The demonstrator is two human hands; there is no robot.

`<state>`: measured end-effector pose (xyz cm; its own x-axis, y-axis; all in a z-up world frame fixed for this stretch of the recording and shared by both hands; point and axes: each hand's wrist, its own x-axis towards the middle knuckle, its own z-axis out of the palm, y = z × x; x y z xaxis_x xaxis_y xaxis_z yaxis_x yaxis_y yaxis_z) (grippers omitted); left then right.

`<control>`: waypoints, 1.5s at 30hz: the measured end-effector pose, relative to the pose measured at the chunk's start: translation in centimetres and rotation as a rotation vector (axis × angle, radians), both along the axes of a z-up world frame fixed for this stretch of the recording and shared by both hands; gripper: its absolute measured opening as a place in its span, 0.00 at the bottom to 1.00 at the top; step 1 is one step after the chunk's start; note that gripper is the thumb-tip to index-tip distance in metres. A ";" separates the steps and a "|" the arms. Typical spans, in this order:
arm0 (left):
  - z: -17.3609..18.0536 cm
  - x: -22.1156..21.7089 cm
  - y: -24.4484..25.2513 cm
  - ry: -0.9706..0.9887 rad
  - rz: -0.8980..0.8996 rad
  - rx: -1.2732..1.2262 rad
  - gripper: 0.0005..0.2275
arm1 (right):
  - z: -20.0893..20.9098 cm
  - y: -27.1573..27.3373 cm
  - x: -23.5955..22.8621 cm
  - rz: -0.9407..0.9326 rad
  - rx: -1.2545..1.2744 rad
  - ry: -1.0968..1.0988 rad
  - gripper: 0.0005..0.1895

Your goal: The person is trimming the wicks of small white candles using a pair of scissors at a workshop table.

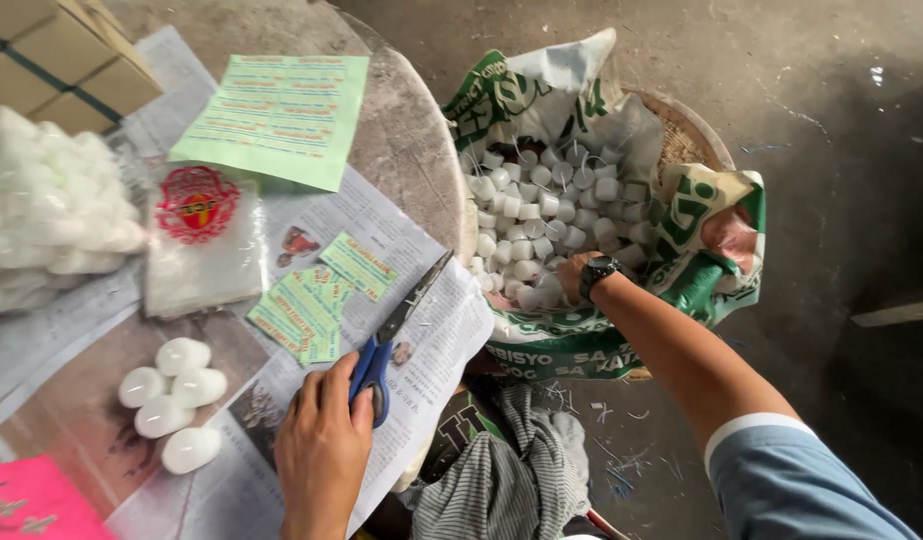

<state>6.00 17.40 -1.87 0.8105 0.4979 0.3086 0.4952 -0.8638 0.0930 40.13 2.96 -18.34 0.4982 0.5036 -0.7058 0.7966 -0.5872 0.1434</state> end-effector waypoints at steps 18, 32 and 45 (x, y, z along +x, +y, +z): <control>-2.1 -7.0 -11.2 -0.440 0.096 -1.543 0.17 | 18.6 -11.4 -10.7 -0.663 1.073 0.756 0.21; -1.8 -7.0 -15.6 0.224 -0.158 -0.768 0.32 | 16.4 -17.8 -22.6 -0.950 1.413 1.464 0.21; 1.7 -4.8 -16.4 0.246 -0.174 -0.829 0.25 | 19.2 -16.3 -24.1 -0.751 1.367 1.267 0.21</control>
